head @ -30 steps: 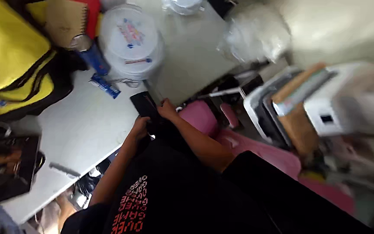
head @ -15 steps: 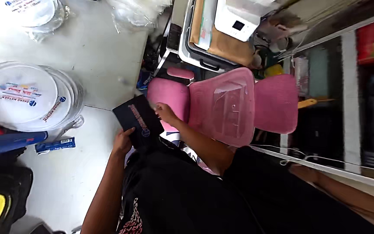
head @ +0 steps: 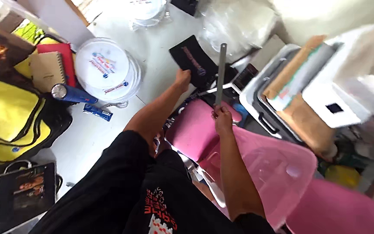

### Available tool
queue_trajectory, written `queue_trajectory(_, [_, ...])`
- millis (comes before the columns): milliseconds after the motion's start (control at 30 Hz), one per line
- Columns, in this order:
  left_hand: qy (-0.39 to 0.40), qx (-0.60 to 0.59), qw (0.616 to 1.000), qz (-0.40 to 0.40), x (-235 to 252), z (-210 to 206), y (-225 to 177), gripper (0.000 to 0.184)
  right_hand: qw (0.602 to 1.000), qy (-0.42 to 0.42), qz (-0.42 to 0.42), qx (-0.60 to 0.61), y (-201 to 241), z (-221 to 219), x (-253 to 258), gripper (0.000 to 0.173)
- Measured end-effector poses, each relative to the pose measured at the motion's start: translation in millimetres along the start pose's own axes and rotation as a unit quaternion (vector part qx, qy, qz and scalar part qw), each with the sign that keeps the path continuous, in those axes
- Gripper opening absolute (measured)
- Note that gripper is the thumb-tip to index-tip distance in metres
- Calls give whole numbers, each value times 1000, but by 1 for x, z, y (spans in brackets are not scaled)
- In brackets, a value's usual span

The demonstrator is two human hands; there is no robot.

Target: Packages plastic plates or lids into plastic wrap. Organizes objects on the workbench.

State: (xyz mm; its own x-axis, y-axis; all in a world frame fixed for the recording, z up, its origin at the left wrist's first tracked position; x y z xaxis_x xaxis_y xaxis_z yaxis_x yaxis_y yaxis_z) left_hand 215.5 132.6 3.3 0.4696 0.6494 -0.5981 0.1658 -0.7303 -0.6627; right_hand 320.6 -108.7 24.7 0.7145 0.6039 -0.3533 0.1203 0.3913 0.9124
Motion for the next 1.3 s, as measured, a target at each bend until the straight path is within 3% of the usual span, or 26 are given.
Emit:
queue_trajectory(67, [-13,74,994,75,31,13,13,49,998,28,31,-43,7,-20,33,24])
queue_trajectory(133, [-23,201,970,134,32,36,25,52,993,61,47,-93,13,-42,70,25])
queue_trajectory(200, [-15,304,948,90,6,66,22,48,981,96,67,-153,16,-68,105,29])
queue_trajectory(267, [-42,387,921,-16,-42,110,8,34,964,110,85,-227,13,-94,138,33])
queue_trajectory(367, [-212,464,856,-80,-124,218,1,33,896,86,91,-426,10,-113,169,43])
queue_trajectory(400, [-293,461,835,-67,-149,262,-1,37,861,79,87,-494,19,-121,164,60])
queue_trajectory(433, [-373,431,821,-42,-172,306,-4,43,831,73,99,-543,31,-132,152,76])
queue_trajectory(467, [-452,381,806,-24,-191,346,-10,52,811,78,129,-565,45,-150,133,81])
queue_trajectory(500, [-522,322,789,-10,-207,379,-16,62,801,112,171,-562,57,-175,104,72])
queue_trajectory(567, [-593,236,770,6,-223,427,-24,78,766,275,252,-524,53,-240,29,46])
queue_trajectory(633, [-586,229,777,38,-217,451,-28,82,687,435,325,-482,17,-309,-48,39])
queue_trajectory(667, [-572,253,778,52,-209,457,-31,75,653,487,351,-461,2,-343,-79,39])
queue_trajectory(733, [-551,301,773,91,-202,461,-33,60,608,519,399,-449,-22,-402,-121,50])
queue_trajectory(800, [-544,305,773,117,-208,461,-31,49,581,488,432,-487,-42,-443,-139,64])
queue_trajectory(900, [-522,279,802,82,-237,457,-23,42,580,434,417,-549,-53,-470,-159,81])
queue_trajectory(1000, [-507,259,822,9,-279,465,-9,41,597,448,371,-553,-50,-482,-176,84])
queue_trajectory(1133, [-463,230,856,-6,-337,479,30,42,635,470,362,-494,-44,-491,-196,77])
queue_trajectory(1200, [-410,190,892,-10,-357,484,56,47,647,478,373,-463,-49,-482,-210,76])
queue_trajectory(1300, [-360,141,922,4,-396,492,81,50,691,463,394,-391,-47,-467,-242,58])
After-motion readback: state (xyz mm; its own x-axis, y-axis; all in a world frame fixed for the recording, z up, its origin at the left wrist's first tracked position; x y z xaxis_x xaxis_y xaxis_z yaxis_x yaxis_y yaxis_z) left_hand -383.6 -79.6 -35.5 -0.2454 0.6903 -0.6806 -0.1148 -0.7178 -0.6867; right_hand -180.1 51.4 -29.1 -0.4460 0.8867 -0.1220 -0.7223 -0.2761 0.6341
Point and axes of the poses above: each hand's wrist, its own x-axis towards the middle knuckle, its own z-axis out of the back of the hand, y = z × x, the point moved 6 cm from there along x, towards the middle knuckle, and after that the axes turned 7 degrees about z, right-handed, at the moved point
